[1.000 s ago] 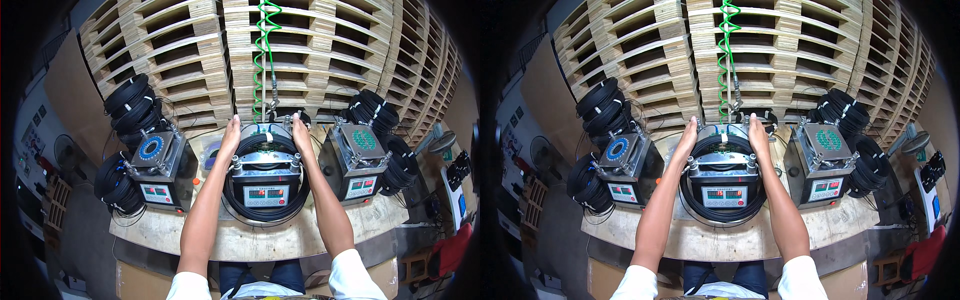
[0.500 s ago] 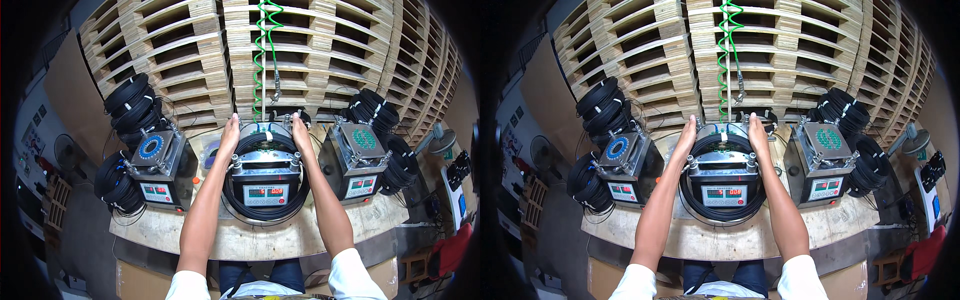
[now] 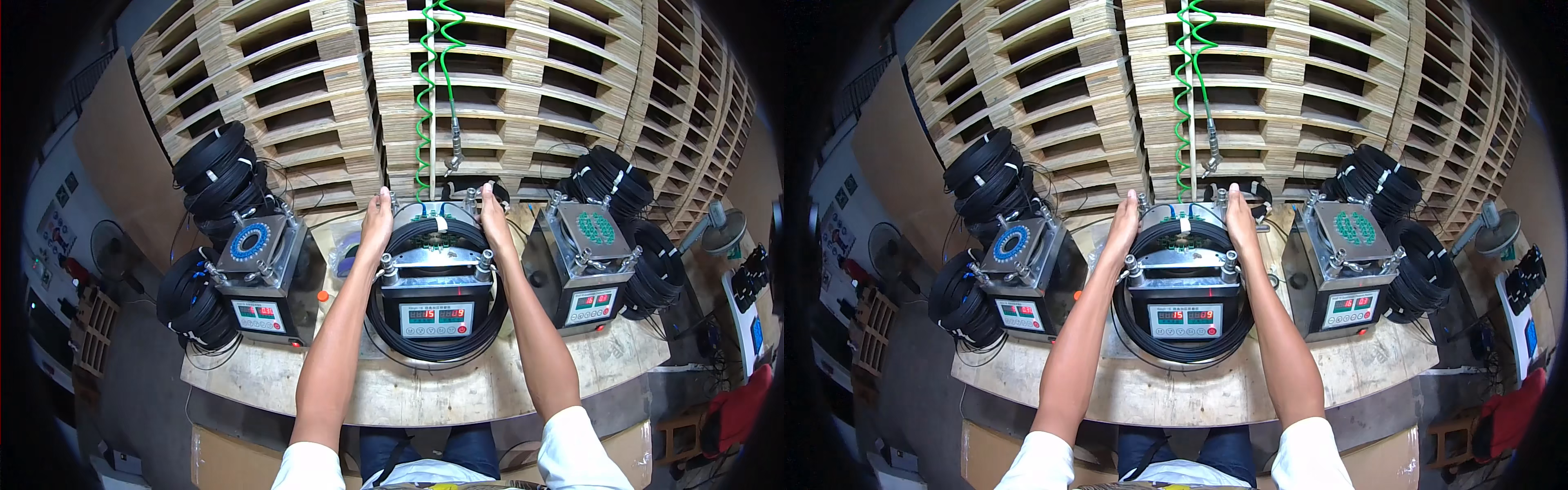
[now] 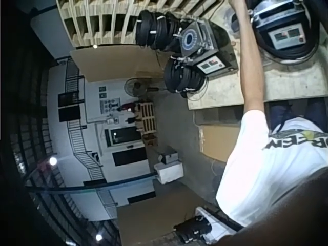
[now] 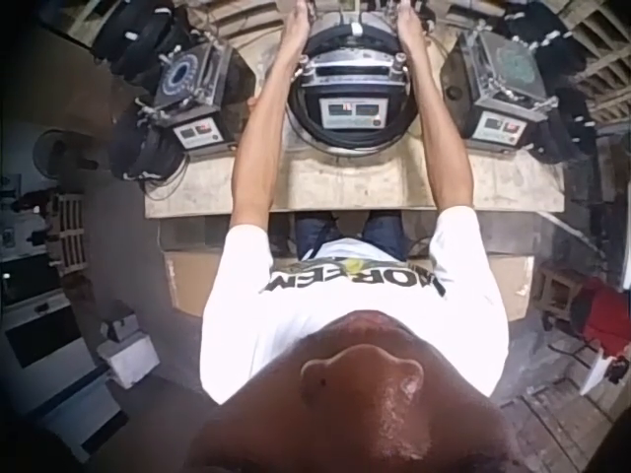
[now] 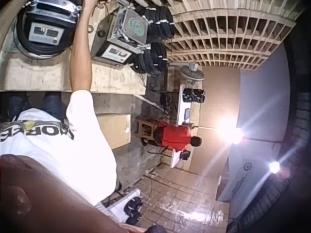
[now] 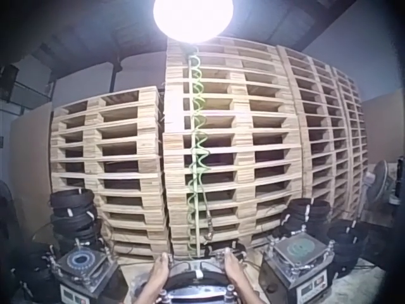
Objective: The user is seen operating and adjusting components on an industrial machine, including handling cables and using an air hose.
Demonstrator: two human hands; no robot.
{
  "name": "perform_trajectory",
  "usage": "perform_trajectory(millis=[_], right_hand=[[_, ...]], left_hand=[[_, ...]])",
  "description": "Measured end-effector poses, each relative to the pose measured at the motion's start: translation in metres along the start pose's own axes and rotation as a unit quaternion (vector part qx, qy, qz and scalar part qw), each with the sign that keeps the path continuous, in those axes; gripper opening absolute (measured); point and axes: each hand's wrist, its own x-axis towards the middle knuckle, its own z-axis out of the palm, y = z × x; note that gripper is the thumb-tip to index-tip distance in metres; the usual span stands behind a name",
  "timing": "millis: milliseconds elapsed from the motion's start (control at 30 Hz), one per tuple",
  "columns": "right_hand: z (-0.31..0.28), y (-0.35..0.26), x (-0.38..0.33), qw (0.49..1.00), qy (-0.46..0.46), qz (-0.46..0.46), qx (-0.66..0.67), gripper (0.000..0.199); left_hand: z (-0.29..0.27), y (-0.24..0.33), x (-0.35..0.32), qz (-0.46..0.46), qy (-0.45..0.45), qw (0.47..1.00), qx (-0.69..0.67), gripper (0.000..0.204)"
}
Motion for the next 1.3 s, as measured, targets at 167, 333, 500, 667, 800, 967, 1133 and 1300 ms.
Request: perform_trajectory(millis=[167, 333, 500, 667, 800, 967, 1133, 1300], right_hand=[[0.000, -0.003, -0.002, 1.000, -0.004, 0.004, 0.021, 0.081], [-0.005, -0.011, -0.007, 0.995, -0.018, 0.074, -0.062, 0.075], [-0.007, -0.018, -0.006, 0.989, -0.056, 0.117, -0.077, 0.079], [-0.001, -0.010, -0.005, 0.998, -0.014, 0.053, 0.010, 0.081], [-0.002, -0.011, -0.006, 0.998, 0.009, 0.060, 0.031, 0.080], [-0.007, -0.016, -0.008, 0.999, 0.035, 0.034, 0.002, 0.077], [0.004, -0.041, -0.020, 0.993, -0.015, 0.114, 0.022, 0.080], [-0.011, 0.006, 0.005, 0.996, -0.026, 0.082, -0.016, 0.084]], left_hand=[[0.000, 0.000, -0.002, 0.025, -0.013, 0.999, 0.016, 0.080], [0.004, -0.006, -0.010, 0.090, 0.018, 0.995, 0.050, 0.077], [0.000, -0.007, -0.005, 0.063, 0.020, 0.997, 0.049, 0.076], [0.002, 0.001, -0.004, 0.021, -0.001, 1.000, -0.009, 0.080], [0.006, 0.015, -0.019, 0.024, 0.003, 1.000, -0.005, 0.082], [0.000, 0.020, -0.019, -0.002, -0.085, 0.996, 0.015, 0.090], [-0.016, -0.020, 0.006, 0.061, 0.000, 0.998, 0.028, 0.095], [0.008, 0.016, -0.018, -0.006, -0.046, 0.998, -0.048, 0.084]])
